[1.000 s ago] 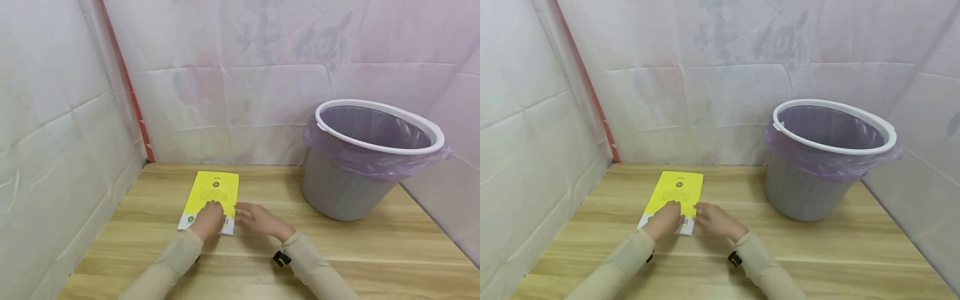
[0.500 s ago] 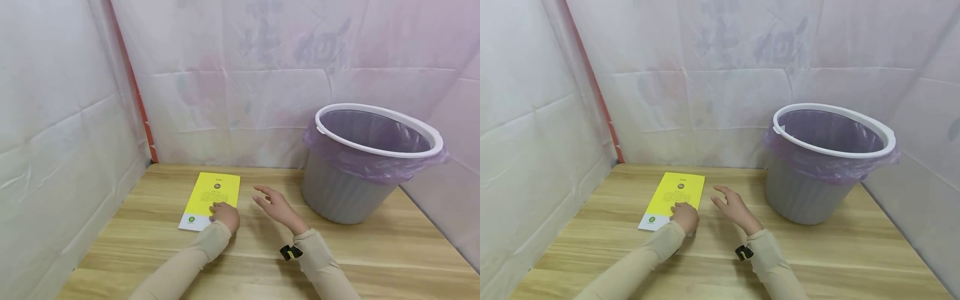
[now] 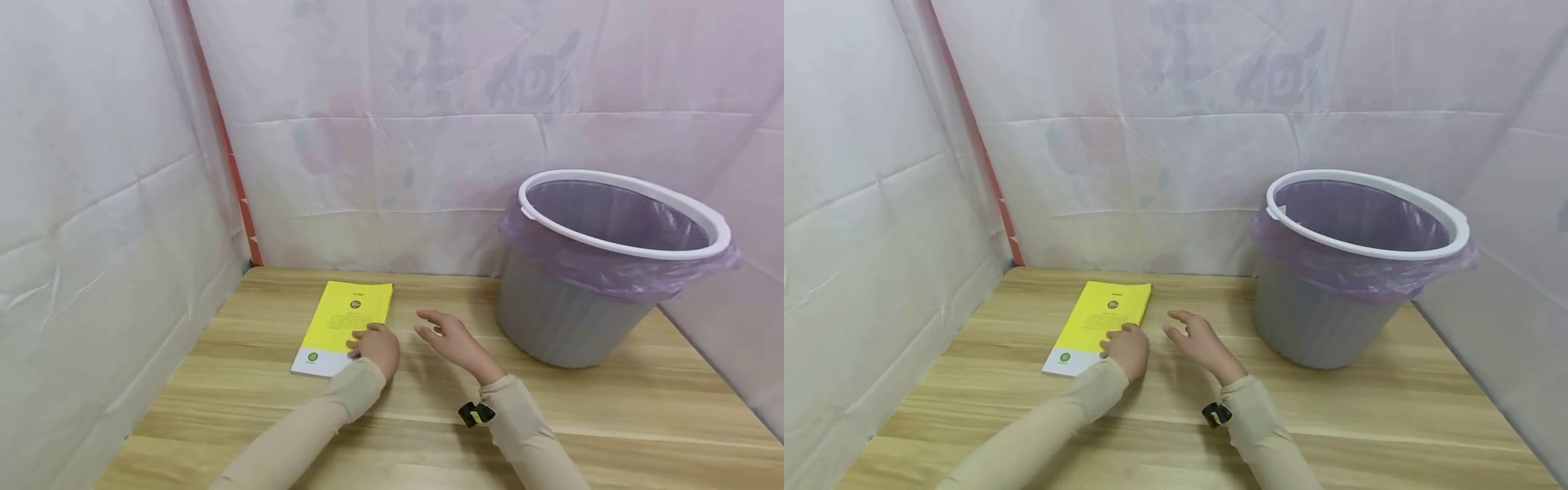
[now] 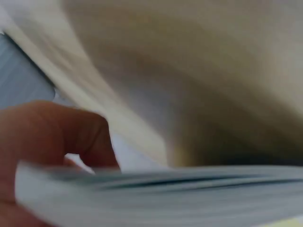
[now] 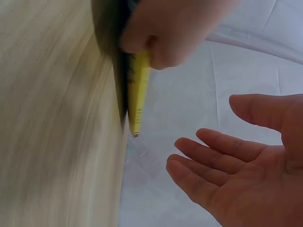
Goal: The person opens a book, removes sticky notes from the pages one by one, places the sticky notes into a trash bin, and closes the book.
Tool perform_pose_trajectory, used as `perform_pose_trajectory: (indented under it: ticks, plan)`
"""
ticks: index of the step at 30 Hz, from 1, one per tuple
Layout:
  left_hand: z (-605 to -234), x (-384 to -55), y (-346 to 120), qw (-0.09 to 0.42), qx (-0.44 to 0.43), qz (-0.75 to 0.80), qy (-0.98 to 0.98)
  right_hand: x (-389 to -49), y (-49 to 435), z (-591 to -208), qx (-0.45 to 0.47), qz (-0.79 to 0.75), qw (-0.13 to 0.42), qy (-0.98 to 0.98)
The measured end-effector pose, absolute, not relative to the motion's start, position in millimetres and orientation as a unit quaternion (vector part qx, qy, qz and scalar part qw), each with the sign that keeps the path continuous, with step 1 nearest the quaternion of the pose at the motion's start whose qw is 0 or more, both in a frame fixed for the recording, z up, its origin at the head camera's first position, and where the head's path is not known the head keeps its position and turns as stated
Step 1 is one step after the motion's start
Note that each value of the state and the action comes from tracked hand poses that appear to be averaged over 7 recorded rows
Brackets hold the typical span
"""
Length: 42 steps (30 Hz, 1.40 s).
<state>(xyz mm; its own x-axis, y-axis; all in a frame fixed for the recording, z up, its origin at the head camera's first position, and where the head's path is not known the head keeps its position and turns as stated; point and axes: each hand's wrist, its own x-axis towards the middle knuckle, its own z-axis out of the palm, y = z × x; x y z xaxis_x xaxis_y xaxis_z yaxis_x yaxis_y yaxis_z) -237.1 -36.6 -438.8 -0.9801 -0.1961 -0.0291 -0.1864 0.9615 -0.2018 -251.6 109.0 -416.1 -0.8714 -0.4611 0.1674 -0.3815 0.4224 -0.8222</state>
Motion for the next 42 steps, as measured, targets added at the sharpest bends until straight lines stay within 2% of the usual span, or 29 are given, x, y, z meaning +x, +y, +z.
perform_pose_trajectory:
  ticks: [3,7,8,10,14,17,20,25,30,36,42]
  plan:
    - [-425.8,-232.5,-45.2,-0.052,-0.048,-0.109,0.992,-251.9,108.7,-416.6,-0.244,-0.484,0.052,0.839]
    - [-396.6,-229.5,-68.6,-0.193,0.021,-0.113,0.974,-251.8,107.2,-417.8,-0.233,-0.502,0.086,0.828]
    - [-386.0,-229.2,-75.2,-0.217,0.021,-0.097,0.971,-251.5,106.6,-418.0,-0.227,-0.508,0.095,0.825]
    - [-363.8,-228.0,-87.7,-0.234,0.01,-0.037,0.972,-250.7,105.1,-418.6,-0.216,-0.519,0.108,0.82]
    - [-323.9,-219.7,-102.3,-0.194,-0.028,0.117,0.974,-247.9,100.1,-419.9,-0.198,-0.558,0.129,0.795]
    - [-311.1,-210.8,-104.0,-0.176,-0.012,0.215,0.96,-245.8,94.5,-420.3,-0.203,-0.603,0.152,0.757]
    - [-311.6,-204.2,-102.9,-0.169,0.002,0.326,0.93,-244.5,90.9,-420.2,-0.197,-0.637,0.169,0.726]
    - [-322.9,-201.6,-103.0,-0.13,-0.03,0.553,0.823,-250.1,100.9,-416.1,-0.151,-0.689,0.177,0.686]
    - [-342.6,-206.1,-103.5,-0.069,-0.055,0.693,0.715,-255.8,130.0,-400.9,-0.103,-0.735,0.163,0.65]
    - [-377.2,-221.2,-108.8,0.046,-0.084,0.682,0.725,-263.3,154.6,-396.9,-0.054,-0.667,0.18,0.721]
    - [-412.8,-234.4,-114.0,0.125,-0.103,0.591,0.79,-272.4,157.2,-413.8,-0.038,-0.594,0.21,0.775]
